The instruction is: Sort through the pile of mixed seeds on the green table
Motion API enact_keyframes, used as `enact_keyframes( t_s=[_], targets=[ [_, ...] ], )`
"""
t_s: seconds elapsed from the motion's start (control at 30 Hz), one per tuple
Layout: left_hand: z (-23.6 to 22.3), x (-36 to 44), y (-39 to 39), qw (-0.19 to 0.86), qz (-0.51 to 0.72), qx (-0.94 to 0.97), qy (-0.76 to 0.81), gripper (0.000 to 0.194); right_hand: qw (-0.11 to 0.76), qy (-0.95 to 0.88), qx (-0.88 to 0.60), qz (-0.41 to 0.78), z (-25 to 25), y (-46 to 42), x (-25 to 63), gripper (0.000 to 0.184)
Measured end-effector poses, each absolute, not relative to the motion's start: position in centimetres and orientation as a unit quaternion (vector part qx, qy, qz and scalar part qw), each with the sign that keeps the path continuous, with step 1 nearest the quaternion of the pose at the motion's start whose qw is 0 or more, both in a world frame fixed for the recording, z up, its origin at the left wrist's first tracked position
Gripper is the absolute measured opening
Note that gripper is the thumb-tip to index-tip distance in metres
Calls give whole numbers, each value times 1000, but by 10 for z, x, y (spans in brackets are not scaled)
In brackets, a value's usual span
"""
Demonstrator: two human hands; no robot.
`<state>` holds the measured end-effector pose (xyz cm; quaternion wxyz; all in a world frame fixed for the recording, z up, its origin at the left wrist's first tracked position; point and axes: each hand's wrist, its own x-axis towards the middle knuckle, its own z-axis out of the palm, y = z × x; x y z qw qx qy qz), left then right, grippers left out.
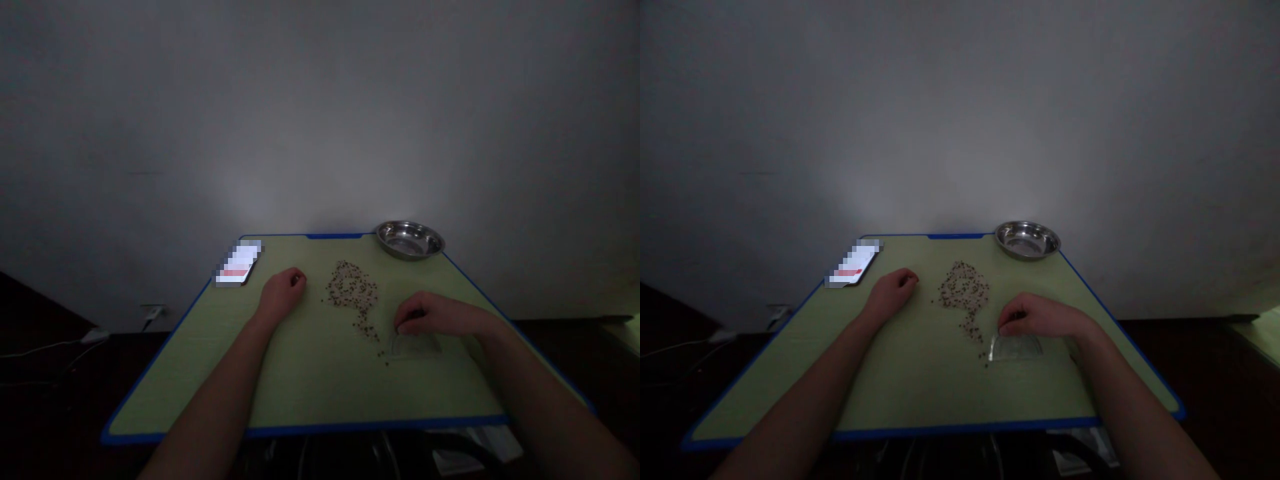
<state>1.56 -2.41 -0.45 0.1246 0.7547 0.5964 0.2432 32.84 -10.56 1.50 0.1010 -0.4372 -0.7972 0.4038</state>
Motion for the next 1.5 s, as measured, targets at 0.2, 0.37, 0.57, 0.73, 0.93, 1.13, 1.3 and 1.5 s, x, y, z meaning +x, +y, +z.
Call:
enact_keyframes(
  t_s=[0.2,0.37,0.57,0.73,0.93,1.13,1.3,1.5],
  targets=[
    [-2,17,-26,130,241,748,605,27,94,-803,-436,395,15,-107,316,22],
    [-2,18,-26,123,236,751,605,26,107,-813,-430,378,17,-108,300,22],
    [-1,19,-26,126,230,750,607,26,150,-815,-435,351,29,-111,290,22],
    [-1,19,-27,120,233,750,607,26,148,-822,-446,322,28,-116,294,21],
    [-2,18,-26,120,233,751,606,27,127,-827,-434,333,26,-122,286,22],
    [-1,18,-26,124,236,751,604,27,121,-841,-415,325,25,-118,275,21],
    [-2,18,-26,124,235,753,602,27,136,-839,-443,287,18,-110,270,19],
    [-1,19,-27,123,228,751,608,28,196,-806,-503,244,22,-104,275,19]
  ],
)
